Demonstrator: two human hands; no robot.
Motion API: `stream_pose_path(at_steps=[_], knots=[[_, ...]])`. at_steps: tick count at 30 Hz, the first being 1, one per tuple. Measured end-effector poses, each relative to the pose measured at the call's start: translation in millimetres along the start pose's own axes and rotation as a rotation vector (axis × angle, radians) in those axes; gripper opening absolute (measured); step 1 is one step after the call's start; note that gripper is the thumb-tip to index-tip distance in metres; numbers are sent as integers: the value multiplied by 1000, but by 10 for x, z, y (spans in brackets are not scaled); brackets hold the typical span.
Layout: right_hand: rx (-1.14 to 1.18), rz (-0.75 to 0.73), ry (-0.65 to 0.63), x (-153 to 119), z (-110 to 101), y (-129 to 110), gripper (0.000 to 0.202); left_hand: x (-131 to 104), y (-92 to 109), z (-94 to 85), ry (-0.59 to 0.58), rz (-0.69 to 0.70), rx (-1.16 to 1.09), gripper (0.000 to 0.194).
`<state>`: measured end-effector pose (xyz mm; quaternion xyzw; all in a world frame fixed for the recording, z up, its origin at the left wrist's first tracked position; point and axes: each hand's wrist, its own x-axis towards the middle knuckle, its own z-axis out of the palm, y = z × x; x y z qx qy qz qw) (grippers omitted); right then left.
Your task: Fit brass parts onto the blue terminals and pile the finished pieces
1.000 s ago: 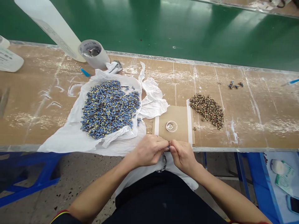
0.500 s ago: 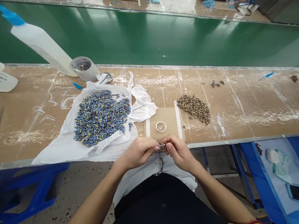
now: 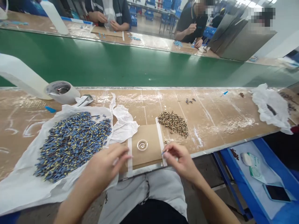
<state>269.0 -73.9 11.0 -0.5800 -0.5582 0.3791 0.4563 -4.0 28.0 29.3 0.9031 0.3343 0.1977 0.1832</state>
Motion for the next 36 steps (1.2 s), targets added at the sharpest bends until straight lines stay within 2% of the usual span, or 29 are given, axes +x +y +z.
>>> stream_pose_path(at_steps=[2,5,8,11,13,15,20,23,26,29,32,36], knots=[[-136,31,184,250,-405,221,25,-47,-280,-50,116,-162,162,25],[-386,114,446,778,-1104,593,34,-128,-572,-50,96,-287,258,27],[-478,161,543,1298,-1639,877,33,-155,-640,0,59,-324,269,29],[-546,221,557,1623,-1898,1057,35,-130,-607,30,32,-350,264,25],[-560,244,553,1689,-1955,1145,36,-109,-594,28,19,-360,256,21],[-551,240,560,1634,-1960,1218,37,-100,-595,14,17,-361,255,17],[-476,172,644,1158,-1915,1396,35,-104,-598,-59,-15,-374,168,9],[-418,148,657,864,-1889,1506,32,-111,-579,-133,-41,-376,70,13],[-406,128,678,695,-1853,1577,31,-131,-523,-217,-30,-396,11,15],[-428,118,700,655,-1827,1602,32,-147,-441,-261,-40,-388,-12,12],[-461,114,712,668,-1823,1602,31,-143,-374,-225,-113,-360,-1,10],[-506,116,715,668,-1824,1579,23,-118,-319,-107,-96,-409,172,5]])
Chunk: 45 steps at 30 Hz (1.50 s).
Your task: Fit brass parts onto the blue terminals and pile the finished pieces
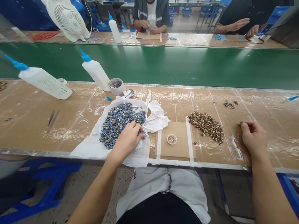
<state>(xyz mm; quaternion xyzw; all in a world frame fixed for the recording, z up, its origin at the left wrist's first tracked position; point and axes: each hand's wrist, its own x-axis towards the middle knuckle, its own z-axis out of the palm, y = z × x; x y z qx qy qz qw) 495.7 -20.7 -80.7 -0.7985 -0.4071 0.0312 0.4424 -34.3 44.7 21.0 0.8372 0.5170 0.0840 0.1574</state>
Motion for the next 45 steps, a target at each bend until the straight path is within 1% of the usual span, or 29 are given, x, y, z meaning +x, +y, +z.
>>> stream_pose_path(at_steps=[3,6,8,11,16,19,22,27,29,33,38,42,45], knots=[[-29,1,2,-10,-15,-24,19,-3,48,52,32,-43,60,6],[-59,1,4,-19,-27,-44,16,-6,60,62,3,-41,43,6],[-80,-4,6,-24,-33,-54,18,1,50,53,-17,-47,38,10],[-107,-17,9,-34,-39,-70,26,27,53,30,-21,-92,49,13],[-114,-24,21,-39,-34,-91,28,66,183,17,-54,-124,135,10],[-107,-31,25,-35,-26,-88,27,81,270,33,-79,-104,203,12],[-110,-36,33,-30,-25,-82,25,98,305,54,-82,-69,249,13],[-128,-38,36,-31,-32,-97,23,98,261,62,-51,13,244,3],[-131,-35,35,-35,-34,-111,22,80,225,58,-37,47,223,5],[-138,-25,36,-49,-37,-137,24,26,157,48,-25,80,116,9],[-155,-27,34,-50,-44,-127,26,-51,140,17,-15,71,-121,12],[-169,-43,24,-41,-50,-108,29,-111,186,-19,-13,26,-400,15],[-170,-47,28,-42,-53,-112,29,-132,218,12,-31,-27,-695,17]])
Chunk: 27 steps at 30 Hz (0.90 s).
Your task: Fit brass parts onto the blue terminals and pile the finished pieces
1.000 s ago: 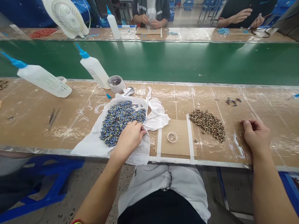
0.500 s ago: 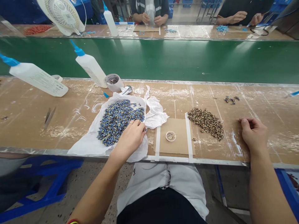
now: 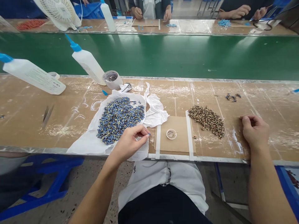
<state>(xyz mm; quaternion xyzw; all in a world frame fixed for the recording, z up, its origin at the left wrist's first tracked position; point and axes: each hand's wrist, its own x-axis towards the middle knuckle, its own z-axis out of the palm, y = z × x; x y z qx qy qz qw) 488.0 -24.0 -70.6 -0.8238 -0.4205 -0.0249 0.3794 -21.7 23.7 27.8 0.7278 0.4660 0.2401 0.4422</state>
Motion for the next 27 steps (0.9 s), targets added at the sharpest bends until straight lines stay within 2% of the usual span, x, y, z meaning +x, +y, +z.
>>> stream_pose_path(at_steps=[3,5,8,13,20,27], knots=[[-2,0,3,-4,-4,-17,29,14,-53,74,10,-88,-232,22],[-5,1,2,-5,-8,-30,30,33,-94,122,26,-119,-274,20],[-2,3,-5,-6,-13,-52,31,53,-114,177,29,-86,-238,14],[2,11,-10,-13,-22,-95,31,64,-60,215,16,11,-41,24],[-17,17,-39,-12,-28,-110,25,99,-69,253,-77,-27,-146,24],[-28,30,-57,-9,-34,-116,28,59,-39,297,-80,-41,-59,27]])
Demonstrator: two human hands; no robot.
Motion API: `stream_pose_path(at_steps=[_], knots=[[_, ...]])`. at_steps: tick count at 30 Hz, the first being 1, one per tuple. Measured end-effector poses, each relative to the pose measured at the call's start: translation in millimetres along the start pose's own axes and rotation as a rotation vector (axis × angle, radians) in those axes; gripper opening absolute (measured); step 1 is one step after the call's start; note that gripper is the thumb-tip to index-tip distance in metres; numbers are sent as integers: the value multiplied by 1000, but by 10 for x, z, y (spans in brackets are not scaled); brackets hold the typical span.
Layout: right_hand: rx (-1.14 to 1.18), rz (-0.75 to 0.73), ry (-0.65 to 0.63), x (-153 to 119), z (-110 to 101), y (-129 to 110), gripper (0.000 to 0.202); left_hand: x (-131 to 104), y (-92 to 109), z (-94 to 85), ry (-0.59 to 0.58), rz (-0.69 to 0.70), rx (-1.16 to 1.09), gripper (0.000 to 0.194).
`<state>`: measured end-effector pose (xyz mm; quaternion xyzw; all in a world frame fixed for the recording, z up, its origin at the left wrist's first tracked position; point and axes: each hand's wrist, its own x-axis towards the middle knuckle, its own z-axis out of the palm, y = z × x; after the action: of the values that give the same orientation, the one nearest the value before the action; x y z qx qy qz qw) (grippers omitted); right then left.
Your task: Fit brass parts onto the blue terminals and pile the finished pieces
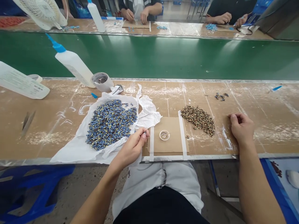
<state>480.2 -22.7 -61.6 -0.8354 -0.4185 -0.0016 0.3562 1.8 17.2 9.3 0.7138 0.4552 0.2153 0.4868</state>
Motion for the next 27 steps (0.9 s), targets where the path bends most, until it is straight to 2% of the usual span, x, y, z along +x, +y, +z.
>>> stream_pose_path(at_steps=[4,9,17,23,27], knots=[[7,-6,-2,-2,1,-8,29,-11,-3,24,12,23,15,30],[10,-5,5,-3,-2,-21,28,-15,-74,51,-12,-9,-147,28],[52,-7,26,-29,-26,-75,21,-14,-144,126,-144,-56,-300,24],[100,-16,102,-92,-43,-154,26,-7,-153,88,-165,25,-210,21],[134,-47,134,-311,-31,-319,32,-12,-121,72,-111,93,-55,21]])
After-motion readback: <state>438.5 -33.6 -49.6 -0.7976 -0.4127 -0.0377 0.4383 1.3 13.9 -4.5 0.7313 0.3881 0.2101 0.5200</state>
